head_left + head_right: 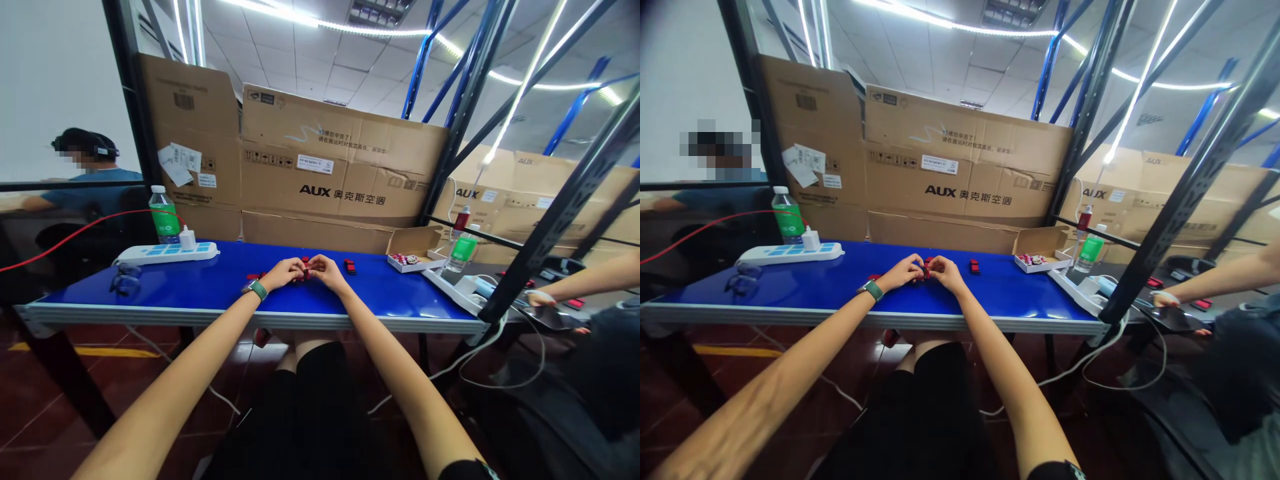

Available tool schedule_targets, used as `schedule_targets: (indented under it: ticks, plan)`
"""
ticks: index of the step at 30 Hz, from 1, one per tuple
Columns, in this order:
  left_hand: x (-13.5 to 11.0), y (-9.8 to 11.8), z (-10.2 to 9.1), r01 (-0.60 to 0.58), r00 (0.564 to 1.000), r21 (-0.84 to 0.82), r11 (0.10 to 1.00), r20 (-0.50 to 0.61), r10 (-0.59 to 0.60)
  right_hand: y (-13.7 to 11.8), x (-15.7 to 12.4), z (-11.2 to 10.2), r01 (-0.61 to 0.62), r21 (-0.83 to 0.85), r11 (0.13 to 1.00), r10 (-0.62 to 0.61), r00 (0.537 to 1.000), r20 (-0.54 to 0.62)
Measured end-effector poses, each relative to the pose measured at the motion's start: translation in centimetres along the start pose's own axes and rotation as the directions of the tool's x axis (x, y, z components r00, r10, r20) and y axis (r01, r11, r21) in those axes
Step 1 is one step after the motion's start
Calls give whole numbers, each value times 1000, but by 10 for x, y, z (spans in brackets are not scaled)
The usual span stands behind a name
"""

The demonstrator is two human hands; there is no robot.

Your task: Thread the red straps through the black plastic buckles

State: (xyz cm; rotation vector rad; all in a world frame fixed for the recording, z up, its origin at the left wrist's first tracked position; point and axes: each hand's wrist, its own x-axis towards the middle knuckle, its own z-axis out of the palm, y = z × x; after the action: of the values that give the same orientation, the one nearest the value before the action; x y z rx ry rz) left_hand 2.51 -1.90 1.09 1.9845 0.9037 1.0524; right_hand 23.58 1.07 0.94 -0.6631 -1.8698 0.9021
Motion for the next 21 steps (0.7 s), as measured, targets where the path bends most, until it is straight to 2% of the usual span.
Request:
schedule_targets:
  ticks: [3,7,11,13,16,19,21]
  plan:
    - [1,-2,0,12,998,-9,1000,-61,-12,-2,-2,3,-44,-83,996,41,999,-36]
    - [2,-6,-1,-7,994,48,999,-109,12,-5,-4,7,-191,91,977,190,982,17]
    - [-1,-3,1,-113,991,151,982,-57,123,-3,-3,8,-267,139,954,267,964,15]
    - [-3,0,3,-154,985,233,960,-44,168,-1,-3,8,-285,97,954,286,958,-1]
    - [-3,1,5,-137,986,345,929,-47,163,-1,-3,10,-287,-64,956,285,957,-48]
    - [-3,4,5,-151,982,454,878,-33,185,-4,-4,11,-275,-242,931,246,959,-142]
    - [-4,7,4,-170,978,533,829,-11,208,-4,-5,11,-279,-292,915,222,951,-214]
